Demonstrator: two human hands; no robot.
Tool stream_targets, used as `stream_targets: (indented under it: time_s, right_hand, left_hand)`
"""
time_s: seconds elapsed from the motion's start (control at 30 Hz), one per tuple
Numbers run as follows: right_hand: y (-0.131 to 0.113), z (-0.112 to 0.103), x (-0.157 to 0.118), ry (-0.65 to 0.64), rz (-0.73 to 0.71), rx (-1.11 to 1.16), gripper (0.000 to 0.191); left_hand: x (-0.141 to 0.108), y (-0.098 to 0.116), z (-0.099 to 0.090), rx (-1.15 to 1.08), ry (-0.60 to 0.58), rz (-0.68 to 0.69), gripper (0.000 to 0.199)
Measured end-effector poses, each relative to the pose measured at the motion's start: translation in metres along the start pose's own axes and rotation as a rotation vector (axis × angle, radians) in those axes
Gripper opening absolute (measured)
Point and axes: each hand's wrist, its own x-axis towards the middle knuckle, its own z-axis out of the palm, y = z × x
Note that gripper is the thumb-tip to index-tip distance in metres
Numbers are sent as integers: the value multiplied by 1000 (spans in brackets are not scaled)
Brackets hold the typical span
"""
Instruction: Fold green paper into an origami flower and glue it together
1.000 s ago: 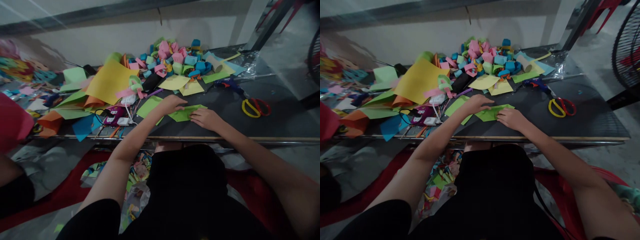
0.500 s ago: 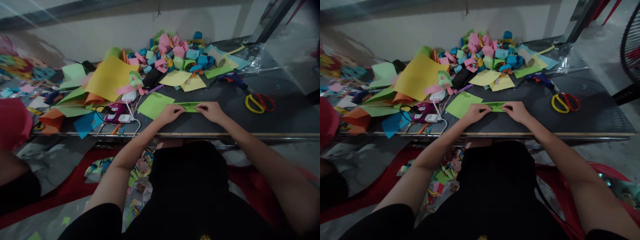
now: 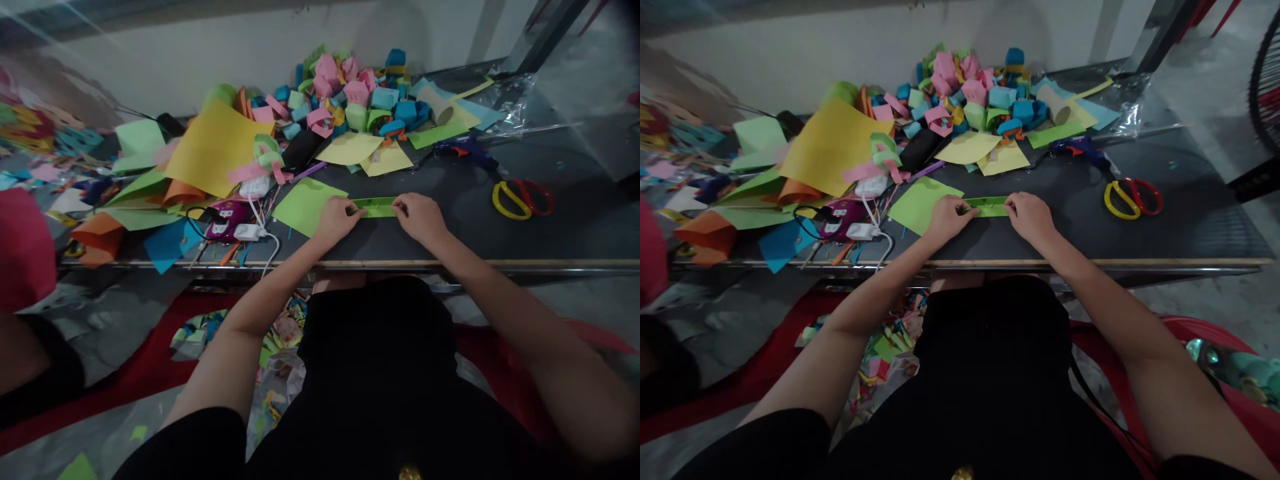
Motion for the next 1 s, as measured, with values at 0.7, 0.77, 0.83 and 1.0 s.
stream_targets:
  time_s: [0.7, 0.77, 0.83, 1.0]
  right_hand:
    - [17, 3, 6, -213, -341, 132, 48]
    - [14, 1, 4, -205, -317, 152, 44]
    - [12, 2, 6, -157, -260, 204, 35]
    - [13, 8, 15, -34, -96, 322, 18]
  left_hand:
    - [-11, -6, -5, 109, -285, 407, 46]
    - [-12, -2, -6, 101, -278, 399, 45]
    - [-12, 1, -4, 97, -250, 393, 43]
    - [-10, 8, 2, 134, -170, 359, 34]
